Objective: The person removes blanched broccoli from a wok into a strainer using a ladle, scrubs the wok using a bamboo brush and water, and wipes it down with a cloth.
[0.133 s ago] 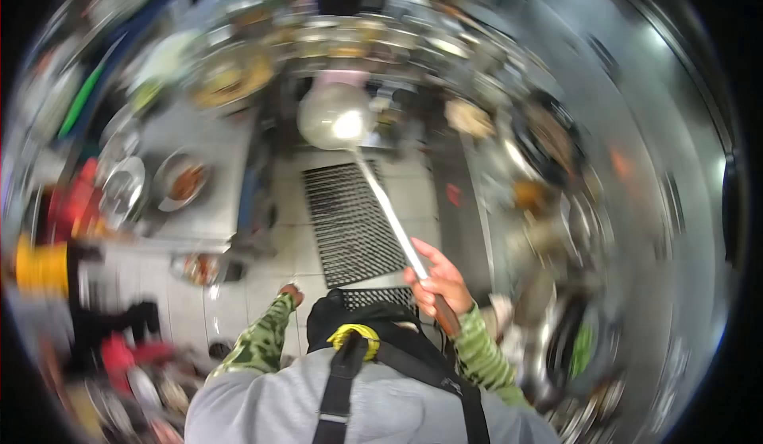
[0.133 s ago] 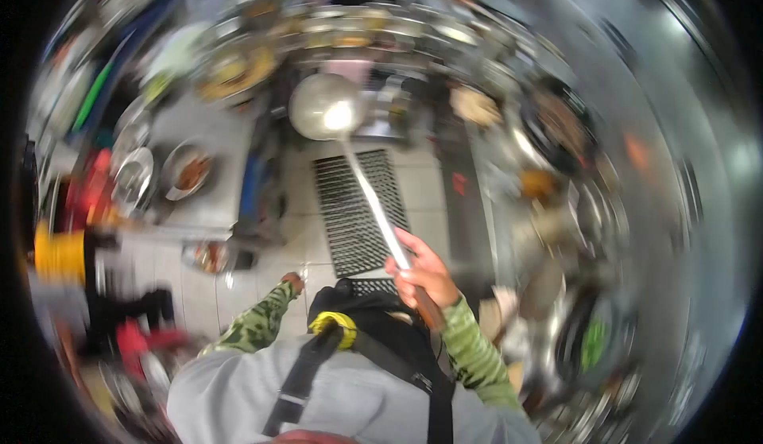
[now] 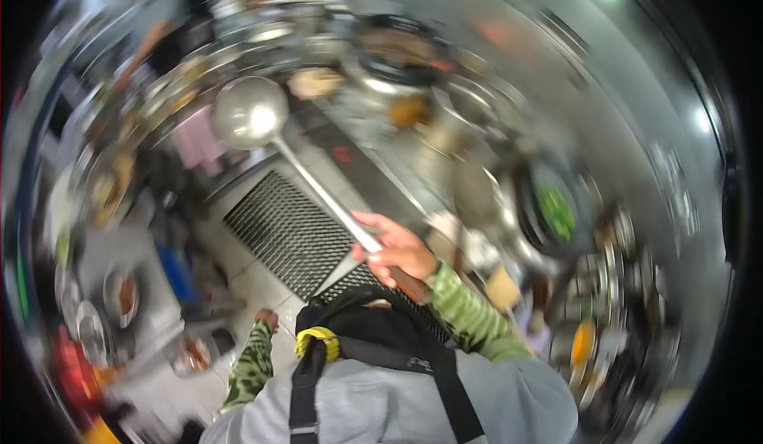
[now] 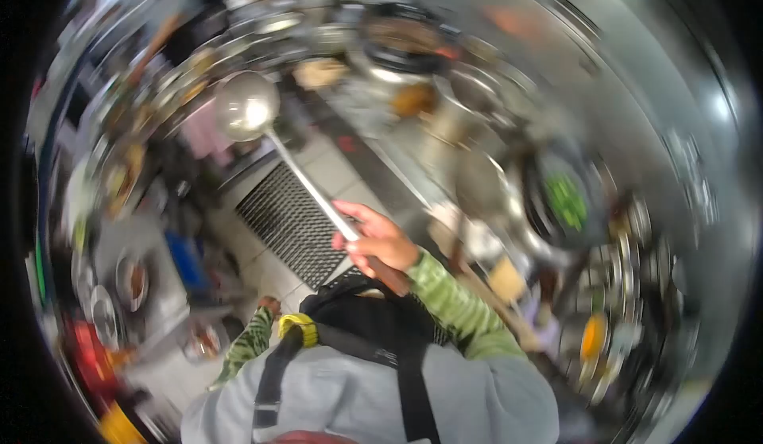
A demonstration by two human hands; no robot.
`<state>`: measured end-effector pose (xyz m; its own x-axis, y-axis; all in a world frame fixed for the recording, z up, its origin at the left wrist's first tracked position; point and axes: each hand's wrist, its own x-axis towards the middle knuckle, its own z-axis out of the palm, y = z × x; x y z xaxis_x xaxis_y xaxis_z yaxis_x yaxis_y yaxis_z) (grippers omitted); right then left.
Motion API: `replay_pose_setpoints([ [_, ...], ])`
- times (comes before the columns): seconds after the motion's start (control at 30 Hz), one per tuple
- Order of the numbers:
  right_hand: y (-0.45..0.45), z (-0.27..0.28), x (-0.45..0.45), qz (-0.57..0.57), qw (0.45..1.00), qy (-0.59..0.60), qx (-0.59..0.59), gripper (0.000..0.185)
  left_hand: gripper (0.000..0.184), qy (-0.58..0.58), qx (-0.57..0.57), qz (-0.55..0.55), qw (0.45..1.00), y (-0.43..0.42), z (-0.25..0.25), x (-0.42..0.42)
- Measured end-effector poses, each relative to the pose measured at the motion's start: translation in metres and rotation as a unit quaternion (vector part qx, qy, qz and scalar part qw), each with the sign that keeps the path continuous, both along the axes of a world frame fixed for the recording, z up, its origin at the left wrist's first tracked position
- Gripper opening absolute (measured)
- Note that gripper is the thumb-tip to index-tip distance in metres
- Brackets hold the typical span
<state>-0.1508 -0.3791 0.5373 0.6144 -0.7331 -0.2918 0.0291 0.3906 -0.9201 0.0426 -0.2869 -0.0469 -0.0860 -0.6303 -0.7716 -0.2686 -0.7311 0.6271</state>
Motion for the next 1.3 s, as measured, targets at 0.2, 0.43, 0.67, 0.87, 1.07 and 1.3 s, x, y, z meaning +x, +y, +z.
replay_pose_setpoints([
  [0.2,0.119,-0.089,-0.112,-0.225,0.96,-0.14,-0.087,0.075,0.026,-0.151,0.052,-0.079,0.984,0.018,0.029,0.129],
  [0.43,0.293,-0.135,-0.268,-0.532,0.826,-0.071,-0.173,0.075,0.038,-0.224,-0.215,-0.46,0.832,0.003,0.058,-0.054],
  [0.67,0.4,-0.214,-0.305,-0.684,0.709,0.114,-0.132,0.071,0.031,-0.009,-0.649,-0.387,0.655,0.056,0.265,-0.253],
  [0.87,0.417,-0.314,-0.32,-0.615,0.644,0.424,-0.163,0.064,0.069,-0.311,-0.626,-0.39,0.599,-0.021,0.336,-0.259],
  [1.07,0.419,-0.353,-0.315,-0.576,0.602,0.546,-0.085,0.076,0.077,-0.236,-0.343,-0.411,0.811,-0.091,0.29,-0.229],
  [1.3,0.416,-0.355,-0.334,-0.561,0.604,0.556,-0.105,0.07,0.049,0.041,-0.229,-0.317,0.919,-0.107,0.329,-0.205],
])
